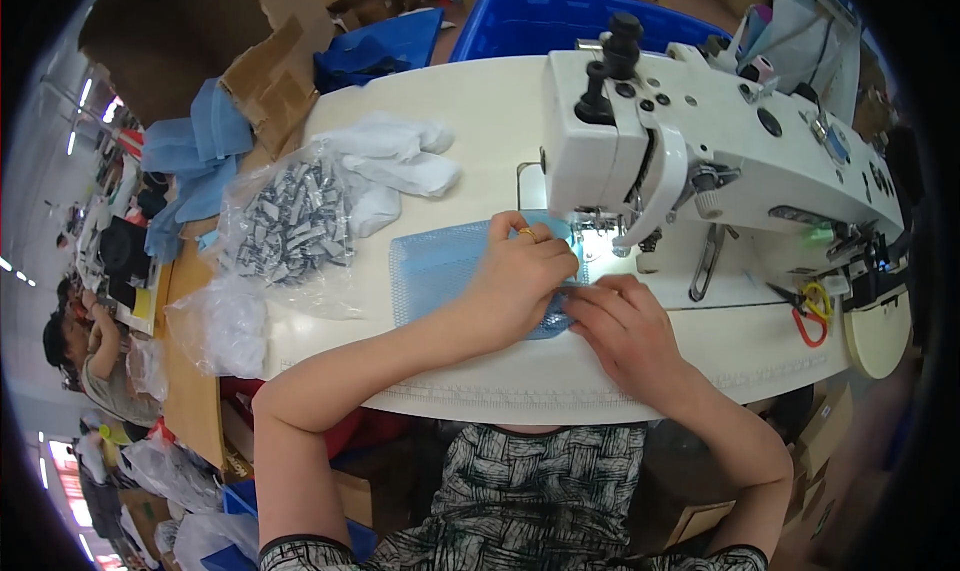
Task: Sewing pieces of light blue mesh fabric together using an industrial sewing machine.
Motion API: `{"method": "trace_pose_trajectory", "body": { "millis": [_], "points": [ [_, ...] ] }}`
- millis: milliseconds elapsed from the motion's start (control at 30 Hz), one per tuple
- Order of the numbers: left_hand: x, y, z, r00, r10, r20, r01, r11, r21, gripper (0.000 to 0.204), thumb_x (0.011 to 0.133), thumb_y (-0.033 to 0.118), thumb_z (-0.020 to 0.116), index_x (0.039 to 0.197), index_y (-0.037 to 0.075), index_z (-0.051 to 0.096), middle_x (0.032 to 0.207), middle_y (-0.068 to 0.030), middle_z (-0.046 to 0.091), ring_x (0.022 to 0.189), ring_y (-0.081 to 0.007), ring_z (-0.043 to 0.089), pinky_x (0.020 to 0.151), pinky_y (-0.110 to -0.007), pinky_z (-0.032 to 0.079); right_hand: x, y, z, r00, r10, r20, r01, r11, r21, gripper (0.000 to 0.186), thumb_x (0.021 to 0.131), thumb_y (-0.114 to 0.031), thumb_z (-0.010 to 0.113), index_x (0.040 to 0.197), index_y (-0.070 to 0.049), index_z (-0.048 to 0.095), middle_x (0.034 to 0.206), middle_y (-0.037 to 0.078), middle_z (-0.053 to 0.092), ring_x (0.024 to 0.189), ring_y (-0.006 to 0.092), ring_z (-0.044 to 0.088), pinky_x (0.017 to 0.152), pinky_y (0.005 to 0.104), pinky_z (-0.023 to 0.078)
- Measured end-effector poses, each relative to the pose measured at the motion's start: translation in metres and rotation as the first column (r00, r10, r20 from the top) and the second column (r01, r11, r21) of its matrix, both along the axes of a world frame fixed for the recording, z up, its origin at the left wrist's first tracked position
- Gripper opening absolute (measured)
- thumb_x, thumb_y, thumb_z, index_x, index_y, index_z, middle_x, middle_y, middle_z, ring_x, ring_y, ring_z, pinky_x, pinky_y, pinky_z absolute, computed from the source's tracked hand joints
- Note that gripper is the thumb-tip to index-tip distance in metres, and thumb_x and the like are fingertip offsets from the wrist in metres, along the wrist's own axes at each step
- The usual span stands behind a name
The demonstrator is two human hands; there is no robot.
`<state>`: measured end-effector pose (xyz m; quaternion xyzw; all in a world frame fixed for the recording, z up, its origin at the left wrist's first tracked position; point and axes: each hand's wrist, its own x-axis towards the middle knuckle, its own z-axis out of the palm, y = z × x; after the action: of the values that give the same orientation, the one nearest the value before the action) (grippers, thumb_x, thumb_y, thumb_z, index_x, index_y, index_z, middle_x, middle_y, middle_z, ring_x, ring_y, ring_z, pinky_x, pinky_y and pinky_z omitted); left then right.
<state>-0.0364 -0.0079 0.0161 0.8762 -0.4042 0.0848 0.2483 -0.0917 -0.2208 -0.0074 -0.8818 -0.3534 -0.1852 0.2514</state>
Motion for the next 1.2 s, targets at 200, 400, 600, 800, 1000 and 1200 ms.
{"method": "trace_pose_trajectory", "body": {
  "millis": [200,400,600,800,1000,1200],
  "points": [
    [-0.012,0.000,0.000,0.992,0.048,-0.116,-0.049,0.999,-0.004,0.028,0.080,0.004,0.072,0.108,0.009,0.076,0.107,-0.0033,0.072,0.112,-0.0232,0.060,0.102,-0.045,0.032,-0.004,0.006,-0.008,0.991,-0.078,0.108,0.078,0.997,0.002,0.022,0.078,-0.014,0.074,0.099,-0.008,0.075,0.106,0.003,0.072,0.104,0.0239,0.064,0.086,0.0394,0.051],
    [-0.029,-0.009,-0.006,0.991,0.125,-0.045,-0.124,0.992,0.027,0.033,0.079,-0.001,0.070,0.110,0.008,0.076,0.113,-0.0031,0.069,0.114,-0.0226,0.059,0.101,-0.046,0.033,-0.006,0.006,-0.010,0.987,-0.073,0.143,0.073,0.997,0.000,0.022,0.077,-0.014,0.073,0.098,-0.007,0.075,0.103,0.001,0.072,0.098,0.0199,0.065,0.082,0.0363,0.049],
    [-0.030,-0.014,-0.012,0.977,0.182,-0.111,-0.187,0.982,-0.032,0.032,0.078,-0.003,0.068,0.107,0.006,0.075,0.114,-0.0033,0.068,0.114,-0.0232,0.058,0.100,-0.045,0.033,-0.006,0.006,-0.011,0.986,-0.081,0.145,0.082,0.997,-0.002,0.023,0.077,-0.015,0.073,0.099,-0.007,0.075,0.104,0.000,0.073,0.097,0.0185,0.065,0.081,0.0354,0.048],
    [-0.019,-0.007,-0.016,0.982,0.151,-0.114,-0.155,0.988,-0.027,0.031,0.079,-0.003,0.067,0.107,0.007,0.075,0.116,-0.0038,0.068,0.116,-0.0239,0.058,0.100,-0.048,0.032,-0.003,0.012,-0.013,0.983,-0.115,0.143,0.117,0.993,-0.006,0.026,0.078,-0.014,0.078,0.104,-0.009,0.076,0.106,-0.001,0.075,0.095,0.0178,0.066,0.081,0.0356,0.046],
    [-0.009,-0.006,-0.019,0.982,0.168,-0.091,-0.170,0.985,-0.018,0.032,0.081,-0.002,0.066,0.110,0.008,0.075,0.119,-0.0061,0.068,0.119,-0.0272,0.057,0.103,-0.049,0.030,-0.001,0.011,-0.009,0.990,-0.127,0.053,0.129,0.991,-0.030,0.035,0.084,-0.015,0.076,0.118,-0.006,0.073,0.119,0.004,0.074,0.101,0.0230,0.063,0.085,0.0393,0.046],
    [-0.001,-0.002,-0.022,0.992,0.119,-0.040,-0.121,0.992,-0.045,0.038,0.082,-0.002,0.067,0.118,0.008,0.075,0.121,-0.0099,0.066,0.122,-0.0296,0.056,0.105,-0.051,0.029,0.001,0.008,-0.009,0.994,-0.111,-0.011,0.111,0.993,-0.043,0.038,0.088,-0.015,0.072,0.125,-0.005,0.070,0.124,0.005,0.073,0.104,0.0245,0.061,0.088,0.0403,0.044]
  ]
}}
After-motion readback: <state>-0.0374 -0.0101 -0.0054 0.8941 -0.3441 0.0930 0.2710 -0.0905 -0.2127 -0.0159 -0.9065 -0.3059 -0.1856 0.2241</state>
